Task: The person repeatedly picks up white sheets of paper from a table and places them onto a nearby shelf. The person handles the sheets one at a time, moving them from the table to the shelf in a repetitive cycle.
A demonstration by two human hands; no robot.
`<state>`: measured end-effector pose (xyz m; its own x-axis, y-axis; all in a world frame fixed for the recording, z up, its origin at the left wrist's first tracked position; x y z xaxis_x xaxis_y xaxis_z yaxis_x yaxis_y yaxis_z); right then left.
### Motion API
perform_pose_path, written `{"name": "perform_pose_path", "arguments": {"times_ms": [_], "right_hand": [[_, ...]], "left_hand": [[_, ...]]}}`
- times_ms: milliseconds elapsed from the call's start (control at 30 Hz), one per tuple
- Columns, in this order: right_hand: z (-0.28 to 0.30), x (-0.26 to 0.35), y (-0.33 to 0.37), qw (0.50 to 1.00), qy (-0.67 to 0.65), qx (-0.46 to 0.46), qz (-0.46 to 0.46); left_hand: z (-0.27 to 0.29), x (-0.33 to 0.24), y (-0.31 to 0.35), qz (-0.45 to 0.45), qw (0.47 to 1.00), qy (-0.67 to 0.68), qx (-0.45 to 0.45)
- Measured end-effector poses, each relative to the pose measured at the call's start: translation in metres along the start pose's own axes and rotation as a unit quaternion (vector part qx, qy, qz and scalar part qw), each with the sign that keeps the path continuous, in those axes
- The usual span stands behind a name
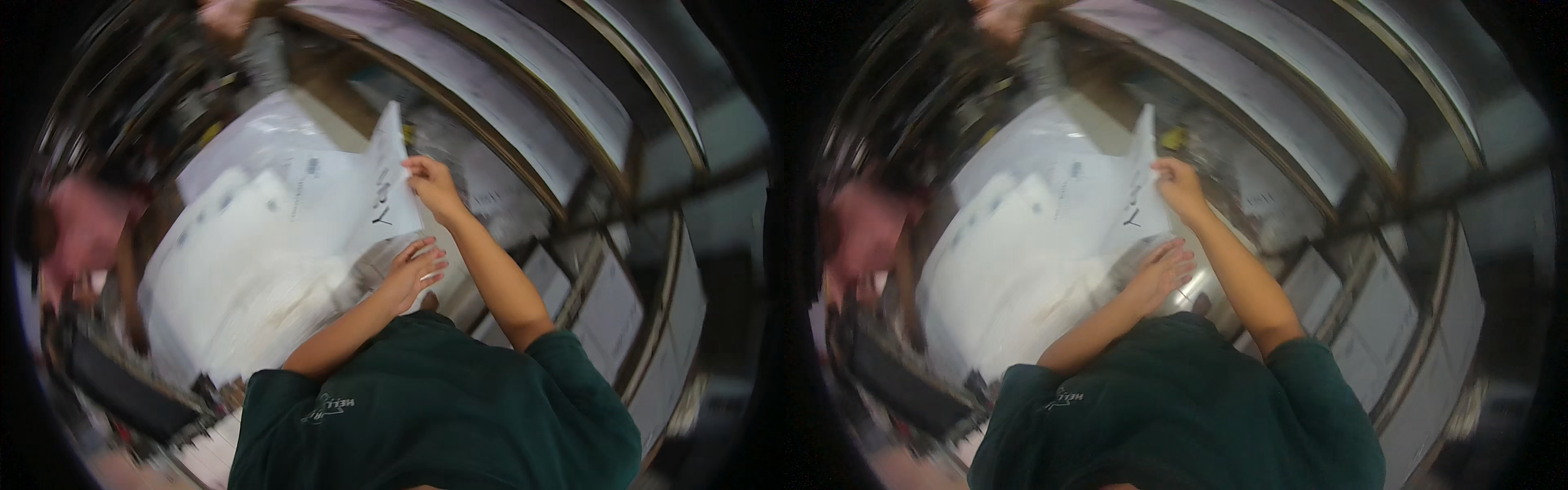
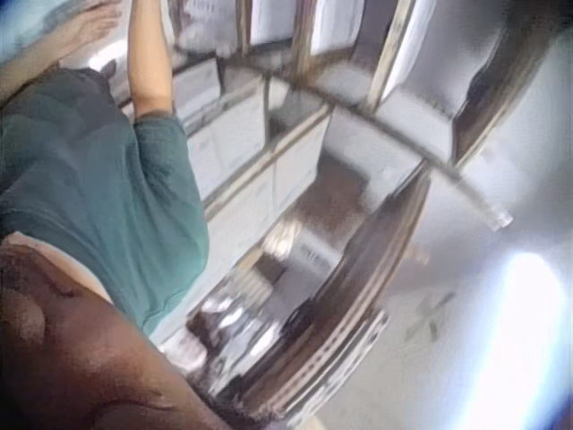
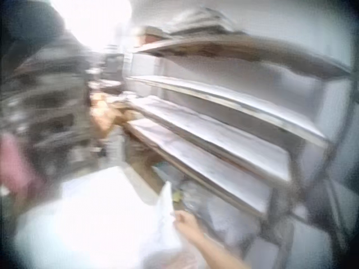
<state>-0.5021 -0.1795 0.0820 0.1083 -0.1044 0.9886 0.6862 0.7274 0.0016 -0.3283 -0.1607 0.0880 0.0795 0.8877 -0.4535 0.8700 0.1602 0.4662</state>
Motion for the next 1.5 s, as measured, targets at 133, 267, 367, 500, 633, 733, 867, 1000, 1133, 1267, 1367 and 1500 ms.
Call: {"name": "perform_pose_path", "arguments": {"times_ms": [133,267,367,500,633,733,867,1000,1133,1267,1367,1500], "right_hand": [[0.085,0.01,0.039,0.995,0.013,-0.094,-0.022],[0.184,0.021,0.096,0.966,0.148,-0.208,-0.043],[0.281,0.01,0.174,0.92,0.179,-0.341,-0.069],[0.406,-0.054,0.295,0.834,0.23,-0.487,-0.123],[0.514,-0.116,0.428,0.741,0.312,-0.566,-0.183],[0.568,-0.146,0.492,0.671,0.376,-0.595,-0.232],[0.626,-0.192,0.555,0.669,0.352,-0.599,-0.264],[0.655,-0.215,0.589,0.603,0.426,-0.578,-0.348],[0.666,-0.227,0.599,0.613,0.403,-0.604,-0.313],[0.679,-0.228,0.611,0.615,0.403,-0.591,-0.333],[0.685,-0.229,0.616,0.609,0.38,-0.609,-0.337],[0.688,-0.231,0.629,0.617,0.422,-0.579,-0.324]], "left_hand": [[-0.025,0.013,0.024,0.13,0.955,-0.181,0.198],[-0.031,0.007,0.012,0.121,0.908,-0.272,0.295],[-0.035,0.013,-0.019,0.144,0.878,-0.322,0.325],[-0.018,0.039,-0.041,0.2,0.878,-0.364,0.237],[0.015,0.073,-0.056,0.243,0.873,-0.371,0.204],[0.019,0.097,-0.076,0.297,0.865,-0.358,0.185],[0.016,0.133,-0.108,0.326,0.871,-0.328,0.163],[0.003,0.156,-0.138,0.356,0.856,-0.327,0.184],[-0.01,0.169,-0.153,0.363,0.857,-0.325,0.17],[-0.01,0.174,-0.169,0.372,0.851,-0.335,0.161],[-0.021,0.175,-0.175,0.368,0.849,-0.347,0.152],[-0.021,0.179,-0.182,0.358,0.844,-0.368,0.155]]}}
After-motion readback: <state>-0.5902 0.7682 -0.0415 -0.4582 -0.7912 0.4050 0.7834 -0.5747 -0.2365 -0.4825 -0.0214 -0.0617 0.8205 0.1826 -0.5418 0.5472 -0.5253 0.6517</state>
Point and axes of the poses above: each hand's wrist, its own y-axis away from the middle knuckle, its own z-axis out of the back of the hand, x = y × z, the point moved 1 cm from there along -y, towards the middle knuckle, and after that the axes turned 1 degree about -z, right-handed, at the moved point
